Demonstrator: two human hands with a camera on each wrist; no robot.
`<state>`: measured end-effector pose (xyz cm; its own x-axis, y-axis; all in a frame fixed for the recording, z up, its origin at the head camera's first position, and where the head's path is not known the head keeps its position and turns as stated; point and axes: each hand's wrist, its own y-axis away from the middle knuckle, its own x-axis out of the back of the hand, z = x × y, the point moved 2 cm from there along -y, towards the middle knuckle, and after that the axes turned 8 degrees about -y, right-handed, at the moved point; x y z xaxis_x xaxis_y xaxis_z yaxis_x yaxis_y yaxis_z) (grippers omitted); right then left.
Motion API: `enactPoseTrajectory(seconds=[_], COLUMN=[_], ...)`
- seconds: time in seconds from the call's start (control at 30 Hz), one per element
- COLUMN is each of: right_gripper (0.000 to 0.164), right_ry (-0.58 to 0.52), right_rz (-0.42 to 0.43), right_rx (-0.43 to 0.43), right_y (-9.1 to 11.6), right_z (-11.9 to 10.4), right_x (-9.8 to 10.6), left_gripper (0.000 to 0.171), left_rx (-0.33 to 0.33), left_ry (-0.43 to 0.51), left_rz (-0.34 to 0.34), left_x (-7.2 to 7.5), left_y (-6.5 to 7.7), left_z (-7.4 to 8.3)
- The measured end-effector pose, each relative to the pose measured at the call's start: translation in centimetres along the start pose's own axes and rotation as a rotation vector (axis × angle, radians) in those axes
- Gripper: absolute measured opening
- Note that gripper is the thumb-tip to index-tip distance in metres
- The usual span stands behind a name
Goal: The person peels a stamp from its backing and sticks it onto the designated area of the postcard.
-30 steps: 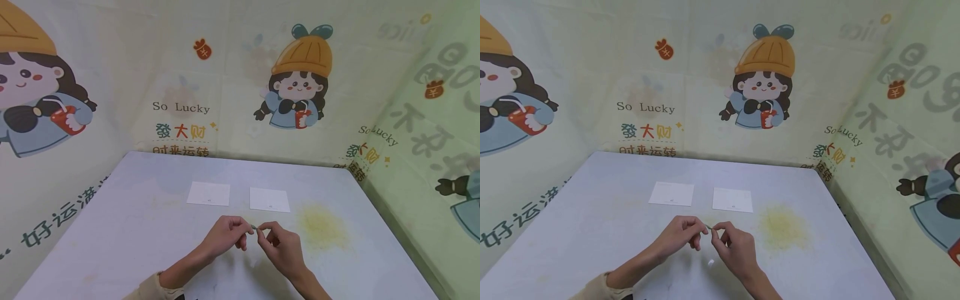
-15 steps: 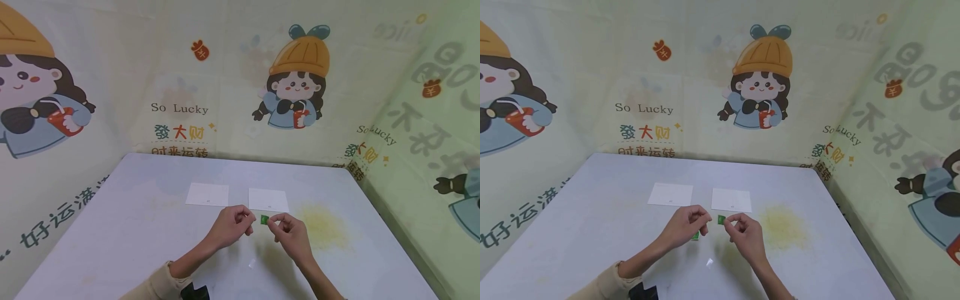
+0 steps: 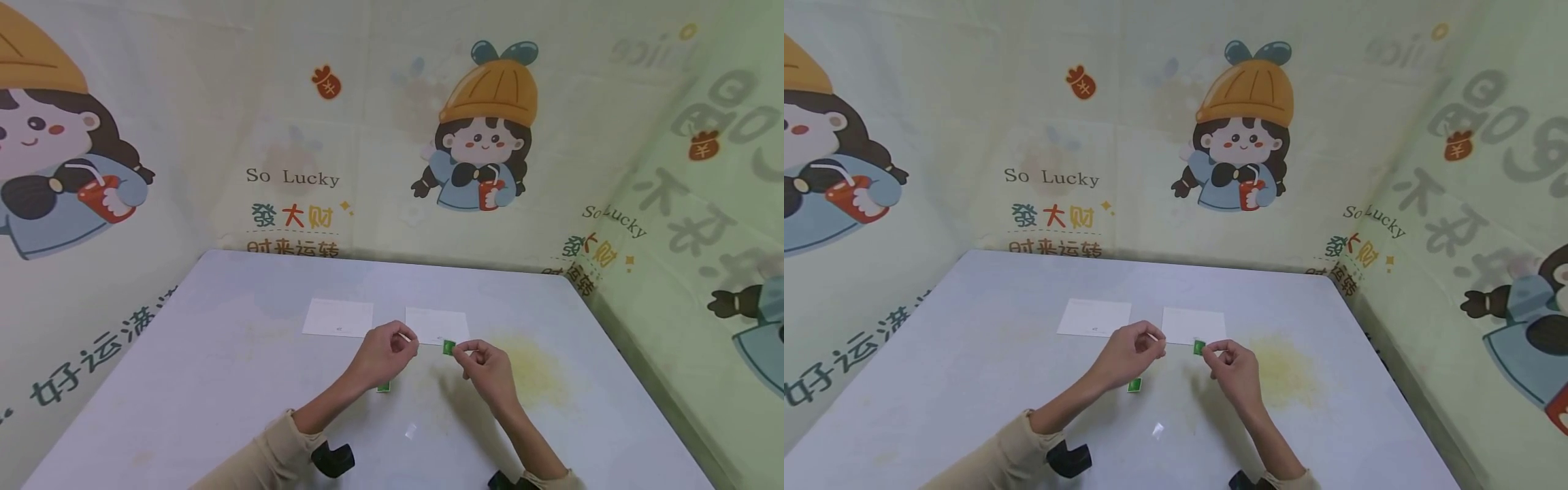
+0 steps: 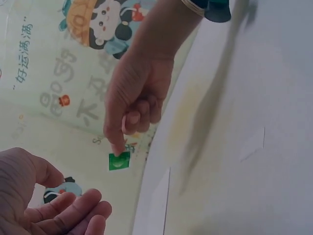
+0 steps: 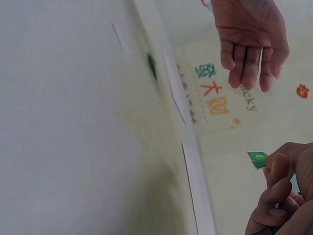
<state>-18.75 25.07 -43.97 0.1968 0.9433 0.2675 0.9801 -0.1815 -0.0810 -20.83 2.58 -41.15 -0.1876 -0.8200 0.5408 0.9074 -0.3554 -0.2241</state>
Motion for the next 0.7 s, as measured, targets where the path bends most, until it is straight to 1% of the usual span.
enactPoseTrajectory(seconds=[0.2, 0.4, 0.6, 0.7], right_gripper=[0.014, 0.016, 0.017, 0.018], right_ry=[0.044, 0.071, 0.1, 0.108], right_rz=[0.018, 0.041, 0.047, 0.051], right_rx=[-0.027, -0.06, -0.053, -0.057], right_y=[-1.0, -1.7, -2.7, -3.3], right_z=[0.6, 1.0, 1.4, 1.7], right_x=[0.4, 0.7, 1.1, 1.3], left_gripper=[0.024, 0.026, 0.035, 0.036], left_rx=[0.005, -0.028, -0.047, -0.06], left_ry=[-0.071, -0.13, -0.195, -0.223], left_rz=[0.026, 0.052, 0.049, 0.043], left_x=[-0.3, -0.6, -0.7, -0.9], left_y=[-0.7, -1.1, -1.5, -1.7], left_z=[-0.8, -1.4, -1.7, -2.0])
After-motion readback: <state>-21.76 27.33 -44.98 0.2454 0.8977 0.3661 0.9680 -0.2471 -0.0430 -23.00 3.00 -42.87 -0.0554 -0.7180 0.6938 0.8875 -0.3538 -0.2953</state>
